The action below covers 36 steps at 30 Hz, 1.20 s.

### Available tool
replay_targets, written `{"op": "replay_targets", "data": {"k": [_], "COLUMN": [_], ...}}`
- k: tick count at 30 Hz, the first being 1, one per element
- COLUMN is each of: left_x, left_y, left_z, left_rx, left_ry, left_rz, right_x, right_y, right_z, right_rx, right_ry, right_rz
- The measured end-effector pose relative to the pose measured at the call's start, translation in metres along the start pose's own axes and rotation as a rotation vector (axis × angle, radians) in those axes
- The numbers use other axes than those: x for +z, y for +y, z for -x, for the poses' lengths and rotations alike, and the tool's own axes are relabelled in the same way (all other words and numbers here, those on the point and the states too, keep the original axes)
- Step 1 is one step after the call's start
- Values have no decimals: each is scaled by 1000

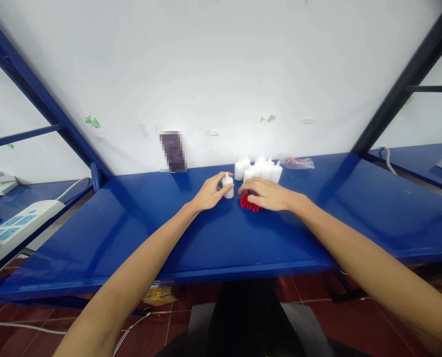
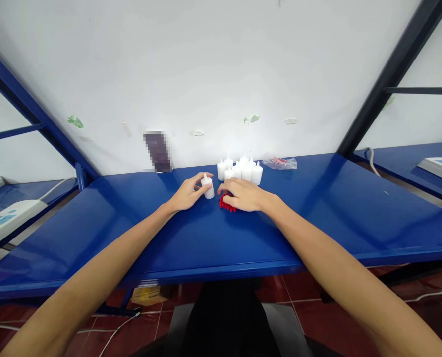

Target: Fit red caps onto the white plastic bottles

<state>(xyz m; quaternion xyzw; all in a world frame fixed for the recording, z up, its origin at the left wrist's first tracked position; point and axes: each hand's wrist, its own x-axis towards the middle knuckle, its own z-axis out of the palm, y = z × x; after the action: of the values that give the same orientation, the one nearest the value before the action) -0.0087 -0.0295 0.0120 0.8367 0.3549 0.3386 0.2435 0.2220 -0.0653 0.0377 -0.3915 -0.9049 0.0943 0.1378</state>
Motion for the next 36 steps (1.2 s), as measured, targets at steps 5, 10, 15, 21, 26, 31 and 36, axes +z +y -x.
{"op": "replay_targets", "data": {"k": [5, 10, 15, 21, 26, 31, 36], "left_x": [5, 7, 4, 0, 4, 8, 7], "left_y": [-7, -10, -2, 14, 16, 17, 22], "left_z": [6, 8, 11, 15, 15, 15, 17], "left_rx": [-41, -134, -107, 83, 73, 62, 42], "left_ry": [14, 120, 129, 47, 32, 21, 28], "left_rz": [132, 239, 124, -259, -332, -305, -353], "right_x": [2, 5, 8, 9, 12, 19, 23], "right_y": [2, 4, 6, 2, -11, -20, -18], "right_z": [0, -2, -4, -5, -10, -16, -17], "right_rx": [-21, -47, -30, 22, 64, 89, 59], "right_ry": [12, 1, 13, 255, 564, 558, 461], "right_rz": [-65, -82, -93, -140, -498, -760, -756]}}
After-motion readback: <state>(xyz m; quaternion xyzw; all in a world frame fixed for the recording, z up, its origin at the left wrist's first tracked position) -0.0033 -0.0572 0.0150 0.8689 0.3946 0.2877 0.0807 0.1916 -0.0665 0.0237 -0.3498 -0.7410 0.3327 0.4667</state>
